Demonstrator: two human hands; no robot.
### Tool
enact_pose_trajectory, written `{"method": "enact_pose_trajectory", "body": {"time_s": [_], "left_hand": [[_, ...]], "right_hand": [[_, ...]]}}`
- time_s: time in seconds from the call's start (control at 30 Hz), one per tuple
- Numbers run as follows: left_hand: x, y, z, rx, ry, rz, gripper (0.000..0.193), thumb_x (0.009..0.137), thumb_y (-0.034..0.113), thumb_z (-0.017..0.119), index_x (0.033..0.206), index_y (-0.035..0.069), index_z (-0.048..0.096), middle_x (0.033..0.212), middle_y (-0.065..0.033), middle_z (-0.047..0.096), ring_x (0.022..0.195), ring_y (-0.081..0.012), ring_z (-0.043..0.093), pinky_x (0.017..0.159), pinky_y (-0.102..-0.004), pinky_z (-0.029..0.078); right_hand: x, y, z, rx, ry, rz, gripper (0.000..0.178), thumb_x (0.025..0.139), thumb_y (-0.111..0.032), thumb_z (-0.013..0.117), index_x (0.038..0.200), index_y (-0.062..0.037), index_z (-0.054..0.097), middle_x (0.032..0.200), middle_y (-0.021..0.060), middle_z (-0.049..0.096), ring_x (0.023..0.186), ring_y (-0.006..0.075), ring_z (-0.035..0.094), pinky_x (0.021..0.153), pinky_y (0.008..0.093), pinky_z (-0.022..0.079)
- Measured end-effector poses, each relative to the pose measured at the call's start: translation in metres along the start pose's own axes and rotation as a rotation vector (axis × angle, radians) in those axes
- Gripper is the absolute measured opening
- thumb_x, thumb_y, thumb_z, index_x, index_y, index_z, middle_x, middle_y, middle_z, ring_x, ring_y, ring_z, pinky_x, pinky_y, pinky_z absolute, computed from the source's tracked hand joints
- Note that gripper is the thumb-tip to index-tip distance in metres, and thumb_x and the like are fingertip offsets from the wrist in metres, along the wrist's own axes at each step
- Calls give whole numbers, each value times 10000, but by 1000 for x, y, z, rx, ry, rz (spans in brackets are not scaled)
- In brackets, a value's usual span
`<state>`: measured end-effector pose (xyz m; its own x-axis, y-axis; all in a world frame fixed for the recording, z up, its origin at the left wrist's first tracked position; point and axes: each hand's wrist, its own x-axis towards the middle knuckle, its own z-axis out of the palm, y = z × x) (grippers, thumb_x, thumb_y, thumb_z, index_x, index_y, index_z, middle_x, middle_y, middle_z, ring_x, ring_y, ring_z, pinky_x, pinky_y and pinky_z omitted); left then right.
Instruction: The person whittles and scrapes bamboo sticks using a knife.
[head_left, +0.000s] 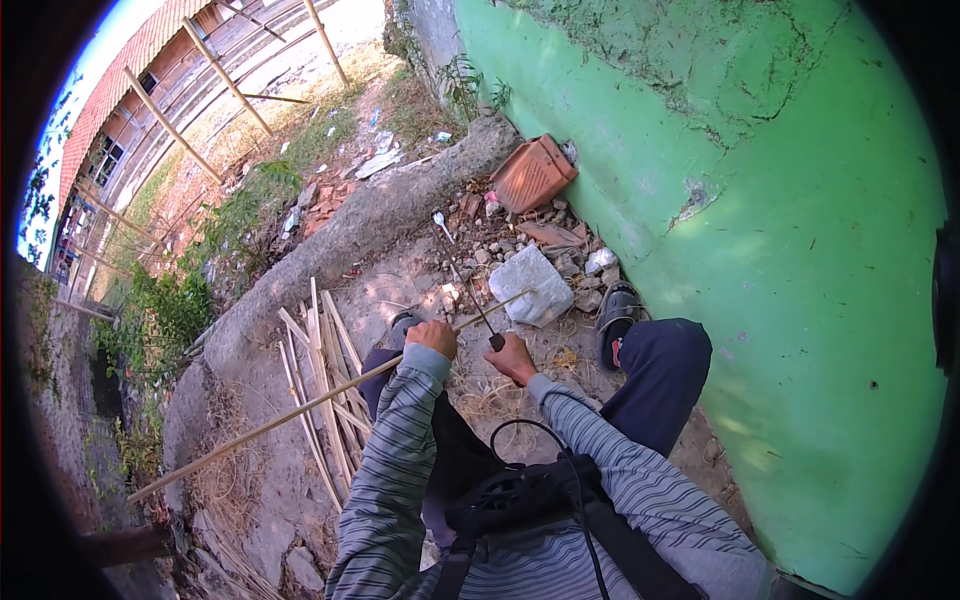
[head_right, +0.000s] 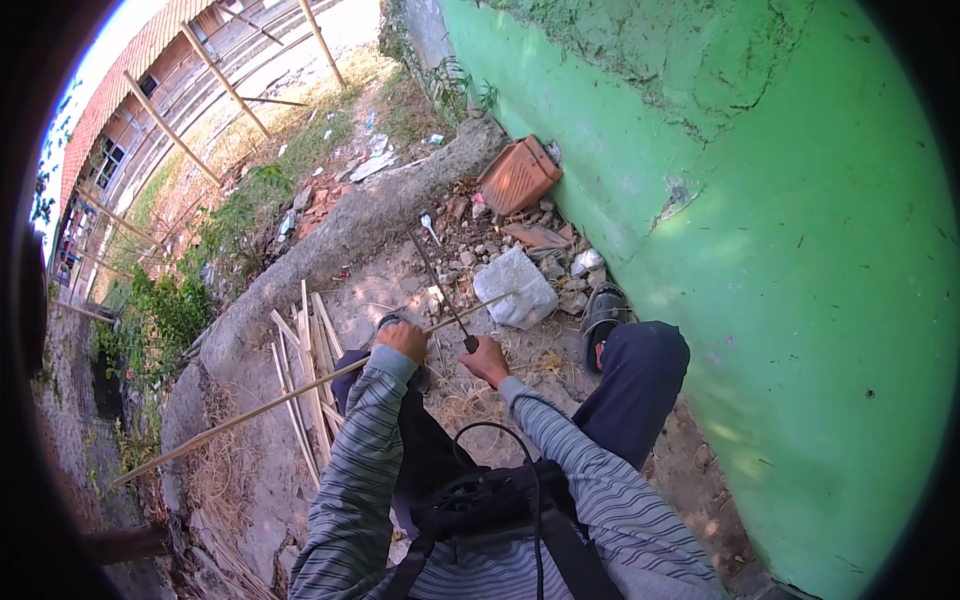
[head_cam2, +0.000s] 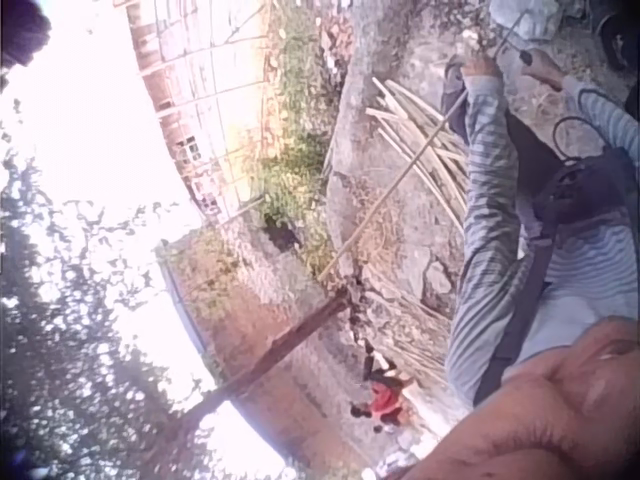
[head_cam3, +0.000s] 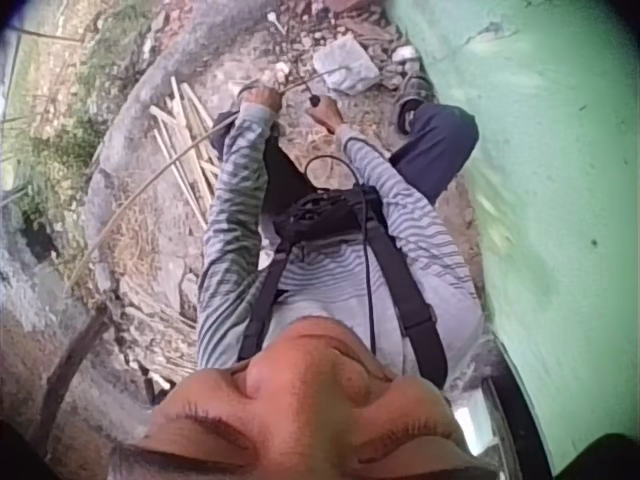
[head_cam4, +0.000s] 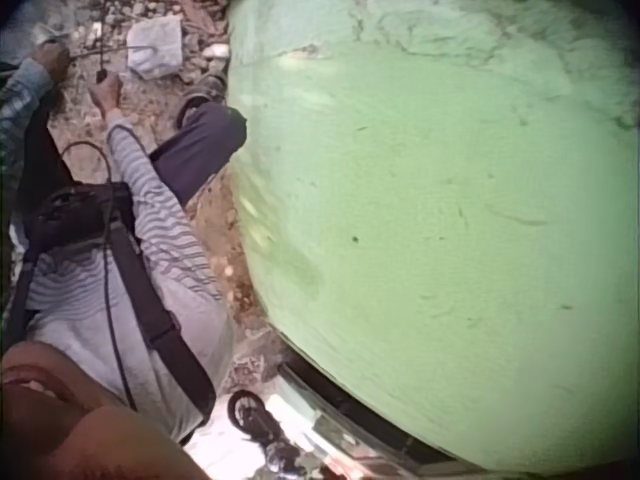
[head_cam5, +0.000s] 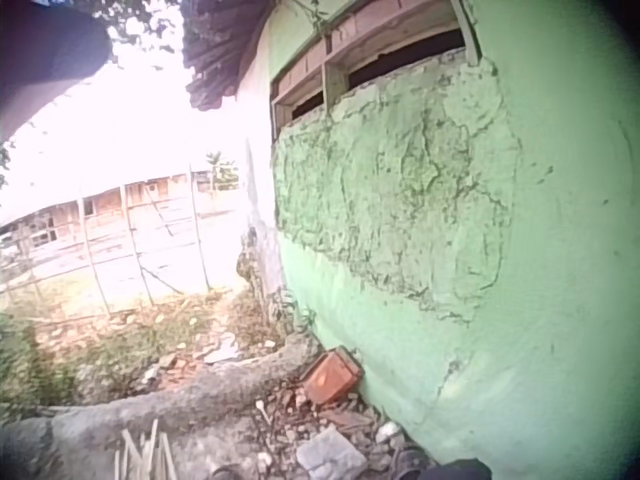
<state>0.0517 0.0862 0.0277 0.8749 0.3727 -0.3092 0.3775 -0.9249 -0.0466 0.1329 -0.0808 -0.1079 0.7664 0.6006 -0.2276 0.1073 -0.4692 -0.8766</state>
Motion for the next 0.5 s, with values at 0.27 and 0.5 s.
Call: {"method": "enact_pose_trajectory", "body": {"time_s": [0.27,0.5], "left_hand": [[-6,-4,3,3,2,-32,317,973,340,623,901,85,795,912,-145,776,871,-314,770,709,-430,598],[-2,-2,8,-38,14,-37,396,997,416,612,883,81,790,883,-146,770,847,-314,768,681,-436,588]], "right_hand": [[7,3,-5,-103,-96,-15,364,722,-319,814,848,-2,687,830,221,715,834,416,705,746,476,551],[12,18,-10,-121,-48,92,342,729,-310,808,799,1,684,815,203,720,817,394,715,746,472,556]]}}
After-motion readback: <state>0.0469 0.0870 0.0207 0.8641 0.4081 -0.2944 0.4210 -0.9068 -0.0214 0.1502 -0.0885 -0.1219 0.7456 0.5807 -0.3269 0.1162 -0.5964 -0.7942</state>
